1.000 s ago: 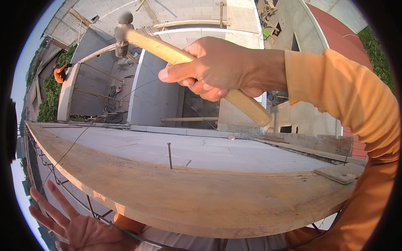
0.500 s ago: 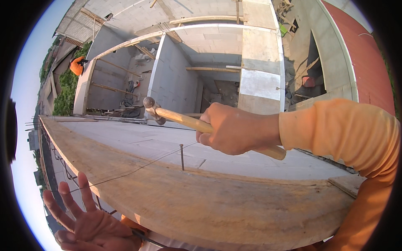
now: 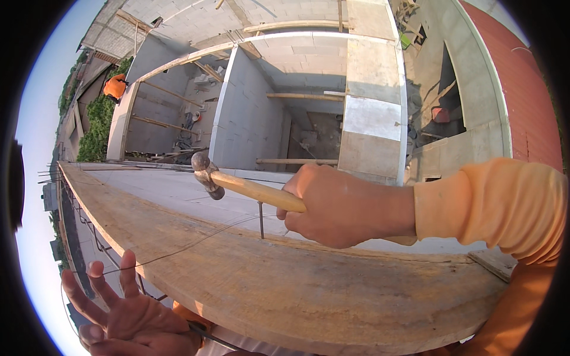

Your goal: The person hammers nails into wooden boards using a hammer and ties wire to secure formwork around rebar on top of a wall.

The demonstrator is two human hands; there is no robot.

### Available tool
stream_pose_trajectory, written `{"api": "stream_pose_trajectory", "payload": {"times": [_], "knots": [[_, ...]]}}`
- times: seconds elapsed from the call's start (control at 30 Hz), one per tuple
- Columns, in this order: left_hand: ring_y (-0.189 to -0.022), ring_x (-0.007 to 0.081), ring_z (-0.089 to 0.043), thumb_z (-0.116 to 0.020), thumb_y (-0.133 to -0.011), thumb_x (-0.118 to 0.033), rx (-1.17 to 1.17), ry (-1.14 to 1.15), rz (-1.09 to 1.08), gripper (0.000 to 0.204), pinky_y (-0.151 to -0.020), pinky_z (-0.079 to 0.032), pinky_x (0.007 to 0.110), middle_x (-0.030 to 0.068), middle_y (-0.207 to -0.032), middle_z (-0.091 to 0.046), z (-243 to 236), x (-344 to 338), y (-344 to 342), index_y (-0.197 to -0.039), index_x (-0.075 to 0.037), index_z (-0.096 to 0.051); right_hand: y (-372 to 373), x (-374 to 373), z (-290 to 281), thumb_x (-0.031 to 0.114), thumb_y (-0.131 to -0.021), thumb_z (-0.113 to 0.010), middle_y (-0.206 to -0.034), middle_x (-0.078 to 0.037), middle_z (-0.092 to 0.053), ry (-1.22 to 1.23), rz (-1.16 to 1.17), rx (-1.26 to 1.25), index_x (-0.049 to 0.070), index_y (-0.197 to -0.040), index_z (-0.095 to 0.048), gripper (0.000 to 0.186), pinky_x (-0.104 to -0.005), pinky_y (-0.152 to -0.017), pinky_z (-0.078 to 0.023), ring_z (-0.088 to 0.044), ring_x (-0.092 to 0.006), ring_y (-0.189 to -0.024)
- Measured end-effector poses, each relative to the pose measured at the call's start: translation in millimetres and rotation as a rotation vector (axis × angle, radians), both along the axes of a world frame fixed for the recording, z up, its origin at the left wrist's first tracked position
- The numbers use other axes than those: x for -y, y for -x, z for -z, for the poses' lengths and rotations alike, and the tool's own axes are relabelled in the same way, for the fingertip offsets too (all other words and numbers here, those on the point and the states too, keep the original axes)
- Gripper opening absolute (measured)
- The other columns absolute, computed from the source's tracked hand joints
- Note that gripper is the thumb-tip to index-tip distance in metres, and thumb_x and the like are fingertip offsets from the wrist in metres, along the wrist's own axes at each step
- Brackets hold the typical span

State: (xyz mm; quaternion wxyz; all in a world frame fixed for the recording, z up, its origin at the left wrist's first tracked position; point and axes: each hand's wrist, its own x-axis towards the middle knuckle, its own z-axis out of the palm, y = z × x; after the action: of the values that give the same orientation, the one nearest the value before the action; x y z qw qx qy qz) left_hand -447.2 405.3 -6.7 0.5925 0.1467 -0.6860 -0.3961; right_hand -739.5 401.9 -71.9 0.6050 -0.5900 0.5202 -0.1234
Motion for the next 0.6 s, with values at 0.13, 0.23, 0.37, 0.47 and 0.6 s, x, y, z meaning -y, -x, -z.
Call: {"api": "stream_pose_trajectory", "payload": {"times": [0.13, 0.23, 0.37, 0.47, 0.6], "knots": [[-0.137, 0.0543, -0.041, -0.021, -0.111, -0.046, 0.037, -0.029, -0.063, 0.051, -0.087, -0.052, 0.081, 0.0223, -0.159, -0.032, 2, -8, 2, -0.129, -0.013, -0.056, -4, 0, -4, 0.020, -0.095, -0.058, -0.079, -0.018, -0.068, -0.029, 0.038, -0.005, -0.006, -0.105, -0.069, 0.030, -0.0398, -0.073, -0.053, -0.066, -0.0266, -0.072], [-0.138, 0.0551, -0.039, -0.021, -0.111, -0.046, 0.044, -0.043, -0.088, 0.051, -0.087, -0.051, 0.082, 0.0219, -0.159, -0.031, 4, -14, 4, -0.130, -0.013, -0.055, -4, 4, -18, 0.019, -0.094, -0.059, -0.084, -0.016, -0.068, -0.163, 0.045, -0.071, -0.005, -0.109, -0.071, 0.030, -0.0375, -0.072, -0.052, -0.063, -0.0233, -0.074], [-0.140, 0.0562, -0.036, -0.022, -0.111, -0.046, 0.046, -0.053, -0.107, 0.050, -0.088, -0.050, 0.082, 0.0213, -0.160, -0.030, 4, -22, 6, -0.131, -0.014, -0.055, -4, 5, -24, 0.018, -0.090, -0.060, -0.080, -0.018, -0.066, -0.124, -0.018, -0.095, -0.007, -0.098, -0.068, 0.027, -0.0387, -0.069, -0.051, -0.061, -0.0264, -0.069], [-0.141, 0.0570, -0.033, -0.022, -0.111, -0.045, 0.059, -0.061, -0.091, 0.050, -0.088, -0.049, 0.083, 0.0208, -0.161, -0.030, 0, -24, 4, -0.132, -0.014, -0.054, -6, 13, -40, 0.017, -0.088, -0.060, -0.079, -0.022, -0.065, -0.082, -0.134, -0.143, -0.008, -0.089, -0.065, 0.025, -0.0415, -0.068, -0.050, -0.061, -0.0319, -0.069], [-0.144, 0.0571, -0.030, -0.023, -0.112, -0.043, 0.114, -0.060, 0.085, 0.047, -0.091, -0.044, 0.086, 0.0191, -0.162, -0.030, -1, -23, -15, -0.137, -0.015, -0.052, -19, 35, -54, 0.018, -0.088, -0.060, -0.076, -0.027, -0.061, -0.050, -0.276, -0.218, -0.007, -0.083, -0.061, 0.026, -0.0455, -0.070, -0.049, -0.061, -0.0387, -0.071]]}}
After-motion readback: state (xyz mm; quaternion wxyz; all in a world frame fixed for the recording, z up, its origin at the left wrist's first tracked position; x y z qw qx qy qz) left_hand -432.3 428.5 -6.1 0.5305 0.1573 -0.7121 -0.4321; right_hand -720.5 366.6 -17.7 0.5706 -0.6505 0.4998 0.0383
